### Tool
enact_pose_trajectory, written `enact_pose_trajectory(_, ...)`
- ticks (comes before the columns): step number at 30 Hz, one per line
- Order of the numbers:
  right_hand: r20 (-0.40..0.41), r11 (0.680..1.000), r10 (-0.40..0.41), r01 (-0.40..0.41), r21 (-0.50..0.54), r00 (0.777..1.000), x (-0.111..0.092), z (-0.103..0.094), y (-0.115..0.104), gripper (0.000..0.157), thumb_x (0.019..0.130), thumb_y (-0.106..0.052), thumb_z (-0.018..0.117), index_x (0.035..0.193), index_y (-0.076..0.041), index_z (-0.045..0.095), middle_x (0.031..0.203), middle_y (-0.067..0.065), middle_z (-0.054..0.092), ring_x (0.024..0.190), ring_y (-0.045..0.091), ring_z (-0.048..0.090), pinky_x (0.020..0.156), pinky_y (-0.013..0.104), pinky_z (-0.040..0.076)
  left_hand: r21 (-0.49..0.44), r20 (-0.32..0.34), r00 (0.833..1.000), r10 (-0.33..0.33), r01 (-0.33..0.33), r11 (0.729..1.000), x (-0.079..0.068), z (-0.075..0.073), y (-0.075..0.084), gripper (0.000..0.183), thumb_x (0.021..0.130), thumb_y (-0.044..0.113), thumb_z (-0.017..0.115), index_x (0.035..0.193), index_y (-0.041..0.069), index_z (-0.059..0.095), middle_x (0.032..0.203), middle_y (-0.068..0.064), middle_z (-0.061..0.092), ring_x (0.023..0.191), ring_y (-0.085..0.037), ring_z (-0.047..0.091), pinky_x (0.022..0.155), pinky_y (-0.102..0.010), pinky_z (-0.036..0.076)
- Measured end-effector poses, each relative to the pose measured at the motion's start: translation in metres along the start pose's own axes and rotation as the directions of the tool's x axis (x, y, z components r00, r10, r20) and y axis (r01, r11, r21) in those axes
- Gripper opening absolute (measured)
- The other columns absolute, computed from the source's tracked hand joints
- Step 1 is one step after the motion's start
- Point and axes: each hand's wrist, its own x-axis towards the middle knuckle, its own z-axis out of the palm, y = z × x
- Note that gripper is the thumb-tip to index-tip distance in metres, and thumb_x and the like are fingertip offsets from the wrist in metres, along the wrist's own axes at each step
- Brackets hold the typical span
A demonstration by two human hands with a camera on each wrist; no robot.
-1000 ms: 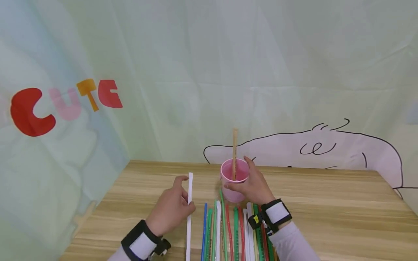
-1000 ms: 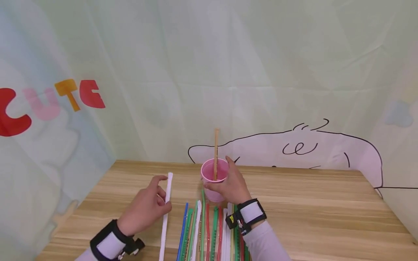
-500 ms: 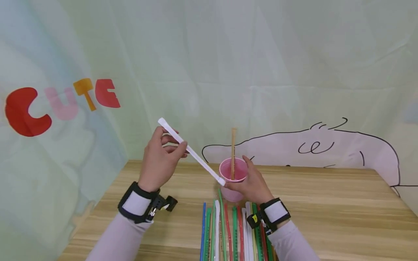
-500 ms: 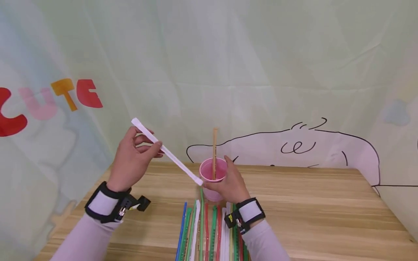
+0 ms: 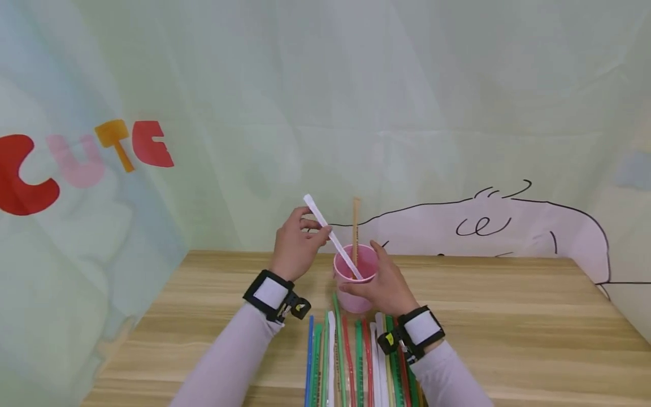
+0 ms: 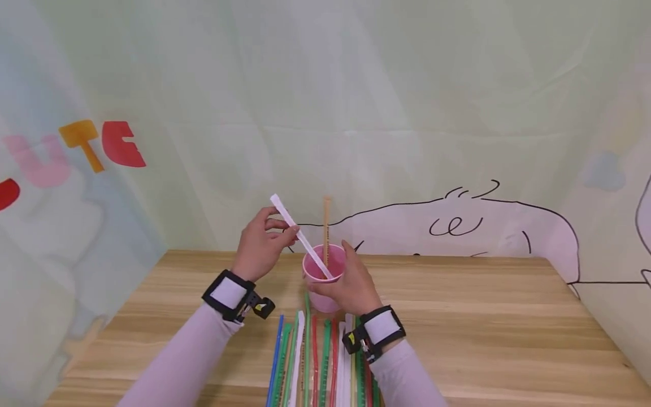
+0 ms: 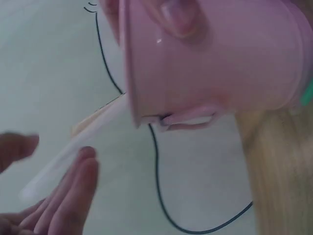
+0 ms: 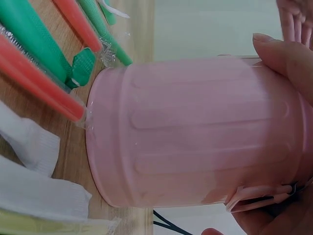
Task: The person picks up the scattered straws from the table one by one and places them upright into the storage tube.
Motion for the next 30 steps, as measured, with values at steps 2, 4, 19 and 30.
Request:
enact_pose_trajectory(2,0.002,1.0,-0.003,0.003,0.006,1.0,0.0,0.001,-0.001,0.115,0.067,-0.04,0.088,0.152,-0.008,0.018,0.132,0.011,0.051,0.114,0.023,0.05,0.093,0.053,0.049,0.032,0.044,0.999,-0.021,0.02,0.999,0.0,0.005,-0.004,0.063,0.09,0.032,0.069,0.139,0.004,0.041,0.107,-0.011,0.07,0.083,-0.013,0.067,0.073,-0.042,0.059)
enact_pose_trajectory(4,0.004,1.0,-0.002,0.002,0.009,1.0,0.001,0.002,-0.001,0.115,0.067,-0.04,0.088,0.152,-0.008,0.017,0.132,0.011,0.051,0.114,0.022,0.05,0.093,0.053,0.049,0.063,0.076,0.996,-0.045,0.041,0.997,-0.001,0.007,-0.009,0.071,0.089,0.038,0.069,0.143,0.002,0.039,0.112,-0.012,0.069,0.088,-0.016,0.066,0.076,-0.042,0.058)
enact_pose_trajectory(19,-0.002,1.0,0.015,-0.015,0.007,1.0,0.002,0.001,0.002,0.117,0.066,-0.041,0.088,0.152,-0.007,0.017,0.131,0.011,0.052,0.109,0.02,0.053,0.088,0.05,0.053,0.039,0.287,0.954,-0.089,0.081,0.996,-0.018,0.029,-0.034,0.099,0.075,0.058,0.076,0.149,0.01,0.03,0.142,-0.014,0.046,0.126,-0.028,0.042,0.099,-0.057,0.043)
enact_pose_trajectory(30,-0.011,0.998,-0.042,0.041,-0.048,0.999,0.003,-0.003,0.008,0.103,0.074,-0.024,0.084,0.151,-0.005,0.019,0.137,0.02,0.049,0.118,0.026,0.049,0.093,0.052,0.049,-0.23,0.372,0.928,0.02,0.071,0.971,-0.029,0.056,-0.051,0.103,0.067,0.042,0.088,0.146,0.017,0.027,0.135,-0.001,0.048,0.117,-0.014,0.048,0.099,-0.048,0.045)
